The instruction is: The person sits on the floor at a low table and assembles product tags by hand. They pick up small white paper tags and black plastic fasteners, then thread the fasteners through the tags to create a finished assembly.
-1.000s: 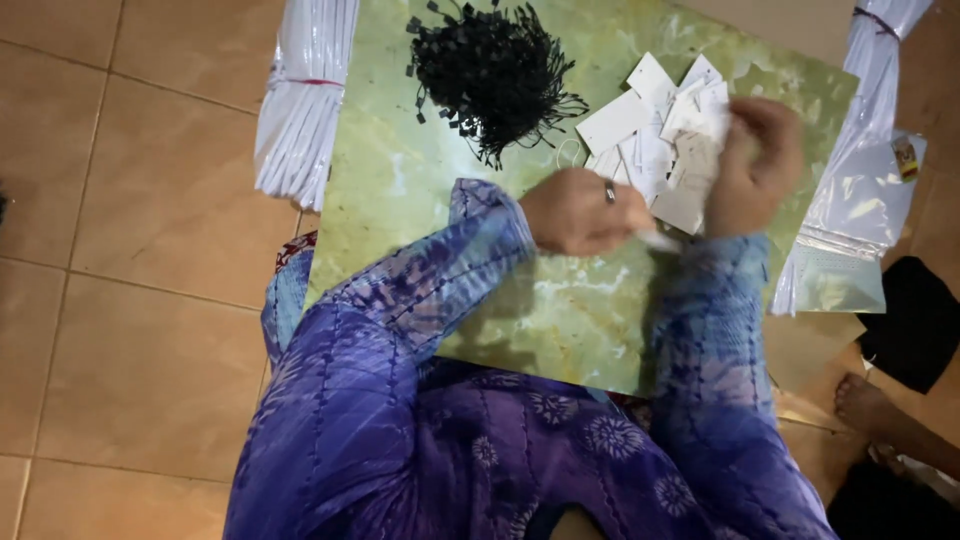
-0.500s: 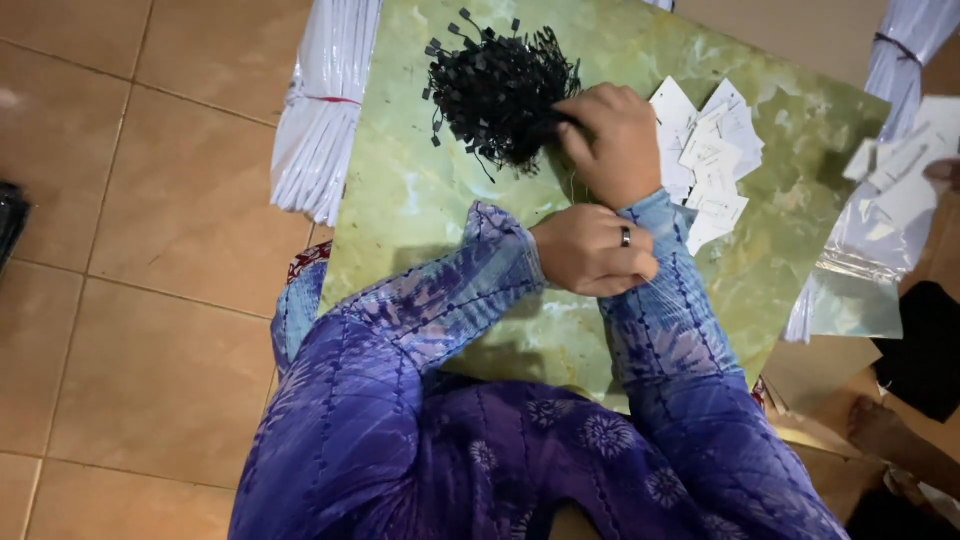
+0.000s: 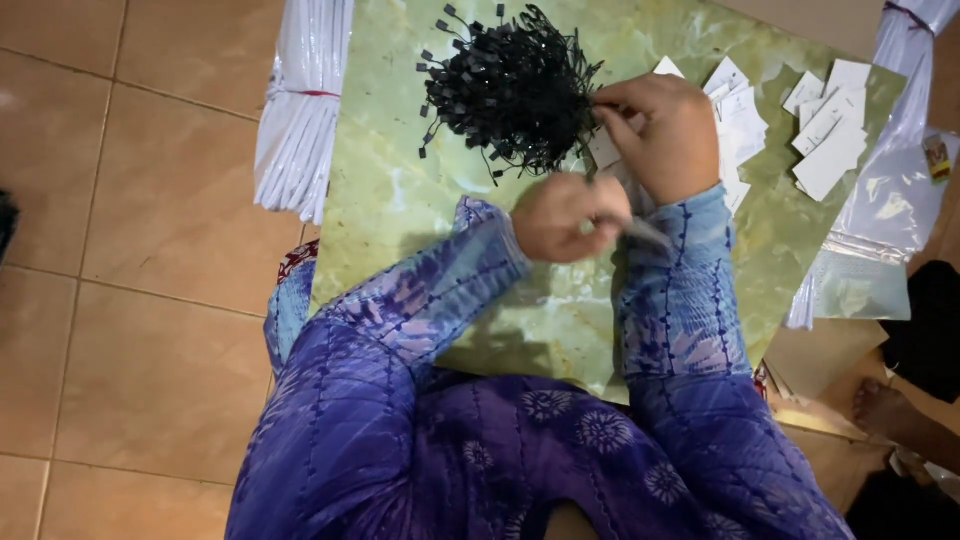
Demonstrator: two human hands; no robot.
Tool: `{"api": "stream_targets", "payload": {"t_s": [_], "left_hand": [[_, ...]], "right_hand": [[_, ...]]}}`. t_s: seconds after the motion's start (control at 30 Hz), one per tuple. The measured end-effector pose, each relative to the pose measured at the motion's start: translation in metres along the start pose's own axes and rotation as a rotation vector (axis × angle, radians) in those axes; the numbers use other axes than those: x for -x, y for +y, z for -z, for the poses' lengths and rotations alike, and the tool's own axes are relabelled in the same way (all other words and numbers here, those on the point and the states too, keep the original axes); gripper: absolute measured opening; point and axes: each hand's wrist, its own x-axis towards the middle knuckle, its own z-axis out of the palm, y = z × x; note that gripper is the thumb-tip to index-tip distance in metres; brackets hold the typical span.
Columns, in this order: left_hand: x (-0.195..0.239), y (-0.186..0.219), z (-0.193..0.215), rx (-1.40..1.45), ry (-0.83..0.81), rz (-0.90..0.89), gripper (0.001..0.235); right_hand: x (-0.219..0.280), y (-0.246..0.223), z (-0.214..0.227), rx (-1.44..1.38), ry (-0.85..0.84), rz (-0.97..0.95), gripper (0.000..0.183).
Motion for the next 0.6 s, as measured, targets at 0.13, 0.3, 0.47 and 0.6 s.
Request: {"api": "stream_targets", "payload": {"t_s": [0.13,0.3,0.47,0.6], "left_hand": [[-0.003,0.009,0.020,0.068,0.137,0.301,0.017],[-0.008,-0.004,0.046,-0.012,0.508,0.283,0.028],[-0.013,-0.011,0.070,0.030,0.711,0.340,0.021],[-0.010,-0.013,0.063,0.091,0.623,0.369,0.027]], "right_hand": [[0.001,-0.006,0.012,-0.057,0.041,-0.087,0.007],[-0.002,-0.015,0.019,-0.179,0.206,-0.002,0.006],[0.000,-0.025,0.025,-0.435,0.347,-0.195,0.010],[0.002,-0.036,0.036,-0.646,0.435,-0.280,0.011]]}}
